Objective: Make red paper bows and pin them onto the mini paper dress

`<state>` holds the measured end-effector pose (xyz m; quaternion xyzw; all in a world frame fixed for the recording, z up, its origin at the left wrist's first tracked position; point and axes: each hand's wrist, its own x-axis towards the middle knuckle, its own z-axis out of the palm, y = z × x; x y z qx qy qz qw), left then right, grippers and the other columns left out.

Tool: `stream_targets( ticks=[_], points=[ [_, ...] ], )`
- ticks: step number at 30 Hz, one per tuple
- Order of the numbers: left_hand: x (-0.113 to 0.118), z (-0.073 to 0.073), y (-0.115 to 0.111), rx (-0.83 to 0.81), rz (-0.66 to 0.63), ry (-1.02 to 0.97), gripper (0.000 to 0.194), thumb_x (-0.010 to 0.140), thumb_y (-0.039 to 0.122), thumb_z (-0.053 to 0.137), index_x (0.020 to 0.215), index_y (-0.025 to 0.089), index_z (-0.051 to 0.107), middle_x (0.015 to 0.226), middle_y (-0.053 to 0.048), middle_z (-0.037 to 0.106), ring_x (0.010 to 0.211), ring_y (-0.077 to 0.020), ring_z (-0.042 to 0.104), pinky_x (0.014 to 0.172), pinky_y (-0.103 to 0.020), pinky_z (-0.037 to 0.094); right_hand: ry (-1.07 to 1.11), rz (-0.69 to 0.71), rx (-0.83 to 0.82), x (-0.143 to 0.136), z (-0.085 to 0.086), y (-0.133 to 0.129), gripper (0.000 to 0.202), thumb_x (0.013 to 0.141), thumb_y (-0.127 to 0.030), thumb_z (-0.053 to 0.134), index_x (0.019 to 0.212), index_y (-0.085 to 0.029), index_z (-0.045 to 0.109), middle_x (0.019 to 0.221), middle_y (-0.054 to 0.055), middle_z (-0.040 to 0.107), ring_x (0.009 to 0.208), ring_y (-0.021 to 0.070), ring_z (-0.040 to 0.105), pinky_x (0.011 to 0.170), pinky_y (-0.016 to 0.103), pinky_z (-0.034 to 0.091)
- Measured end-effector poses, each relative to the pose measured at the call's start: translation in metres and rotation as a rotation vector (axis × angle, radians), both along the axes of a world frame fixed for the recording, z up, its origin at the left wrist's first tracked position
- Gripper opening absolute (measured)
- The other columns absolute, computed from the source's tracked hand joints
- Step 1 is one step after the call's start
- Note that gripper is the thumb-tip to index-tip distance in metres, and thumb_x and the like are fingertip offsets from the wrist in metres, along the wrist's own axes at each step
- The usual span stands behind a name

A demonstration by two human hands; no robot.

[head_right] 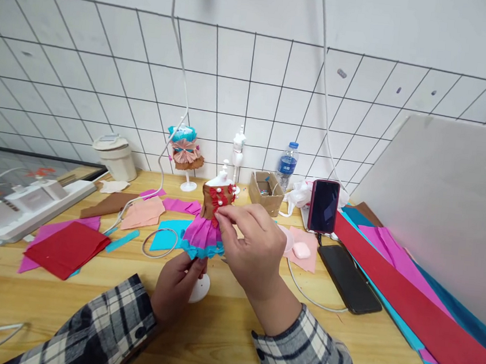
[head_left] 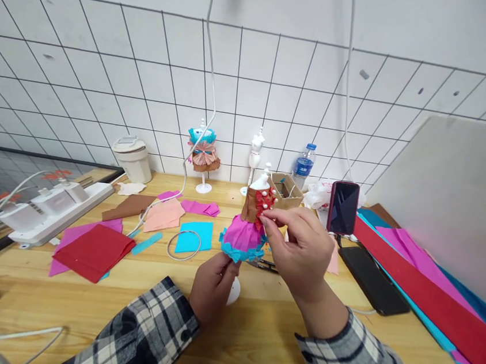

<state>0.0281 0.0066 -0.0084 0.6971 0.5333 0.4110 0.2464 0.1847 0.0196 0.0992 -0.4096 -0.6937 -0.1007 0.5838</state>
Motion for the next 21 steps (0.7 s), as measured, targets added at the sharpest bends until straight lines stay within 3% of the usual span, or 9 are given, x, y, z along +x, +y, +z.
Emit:
stream_targets(
  ticks=[21],
  points=[
    [-0.0022,-0.004,0.0019,0.024,-0.003,0.004,0.036,0.09,0.04,0.039,0.064,0.019,0.052,0.057,0.0,0.056,0.057,-0.0134,0.053,0.055,-0.024,0.035,-0.031,-0.053,0.029,0.0001,-0.0007,0.0002,0.006,0.08,-0.02,0.063,0.081,-0.022,0.069,0.076,0.001,0.068,0.062,0.0106,0.058,0.058,0.023,0.046]
  ],
)
